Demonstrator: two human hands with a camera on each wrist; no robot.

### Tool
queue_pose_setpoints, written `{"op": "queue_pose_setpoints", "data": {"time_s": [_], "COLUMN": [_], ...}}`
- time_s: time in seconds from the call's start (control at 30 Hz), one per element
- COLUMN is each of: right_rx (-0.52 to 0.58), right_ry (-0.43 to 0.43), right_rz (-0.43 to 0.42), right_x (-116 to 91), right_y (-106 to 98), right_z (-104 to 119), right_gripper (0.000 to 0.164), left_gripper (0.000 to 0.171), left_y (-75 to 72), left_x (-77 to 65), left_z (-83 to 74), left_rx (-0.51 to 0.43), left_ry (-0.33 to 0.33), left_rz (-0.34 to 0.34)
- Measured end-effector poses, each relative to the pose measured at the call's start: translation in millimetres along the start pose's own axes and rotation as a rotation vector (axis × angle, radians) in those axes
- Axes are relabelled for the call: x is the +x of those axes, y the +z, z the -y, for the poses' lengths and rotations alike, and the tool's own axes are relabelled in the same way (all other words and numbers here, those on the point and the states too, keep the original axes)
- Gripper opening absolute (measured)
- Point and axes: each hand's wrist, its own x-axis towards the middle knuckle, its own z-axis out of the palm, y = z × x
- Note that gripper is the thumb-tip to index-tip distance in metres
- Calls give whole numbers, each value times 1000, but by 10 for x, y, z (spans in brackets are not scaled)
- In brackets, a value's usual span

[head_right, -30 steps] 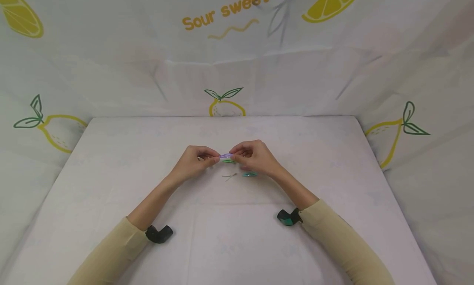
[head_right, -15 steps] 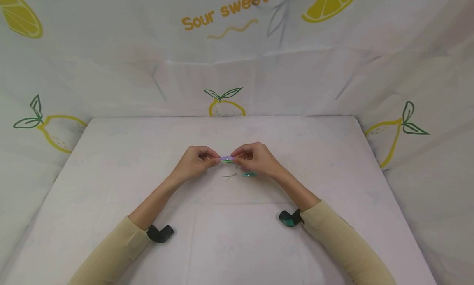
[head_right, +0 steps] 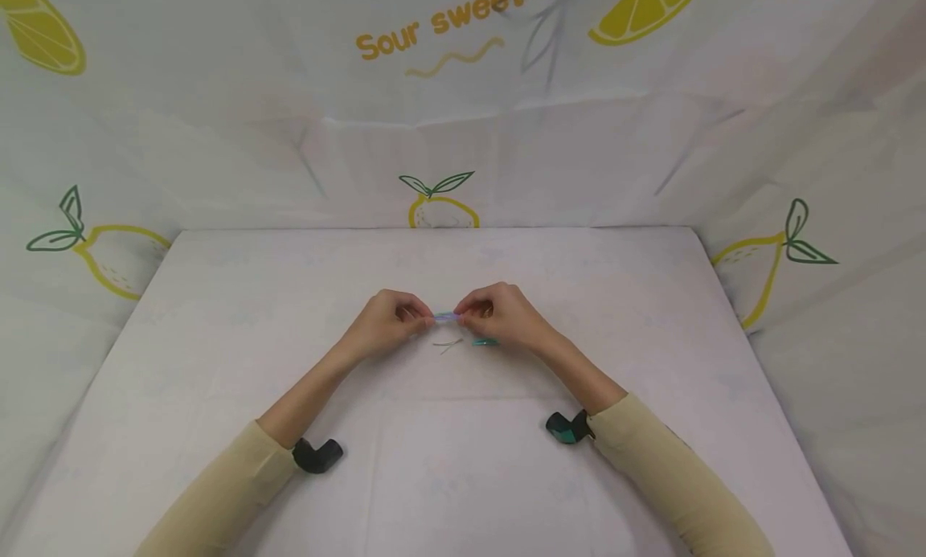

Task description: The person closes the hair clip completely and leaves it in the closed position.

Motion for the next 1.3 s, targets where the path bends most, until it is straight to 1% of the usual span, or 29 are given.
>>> {"op": "queue_pose_setpoints", "data": {"time_s": [0.23, 0.47, 0.7, 0.97, 1.3], "right_rx": [6, 14, 18, 1, -6], "right_ry": [9, 26, 31, 15, 21], "right_rz": [34, 69, 75, 75, 99], "right_x": [7, 8, 11, 19, 29], "right_y": [-15, -17, -24, -23, -27], "right_z": [11, 10, 4, -16, -28], "right_gripper": [13, 14, 15, 13, 13], "left_gripper": [8, 8, 8, 8, 7], "left_y": [13, 34, 48, 46, 44], "left_x": [0, 14, 26, 23, 21], "left_z": [-27, -13, -3, -18, -36], "left_rx": [9, 24, 39, 45, 45], "left_ry": [16, 22, 25, 24, 14], "left_rz": [18, 35, 44, 61, 69]}}
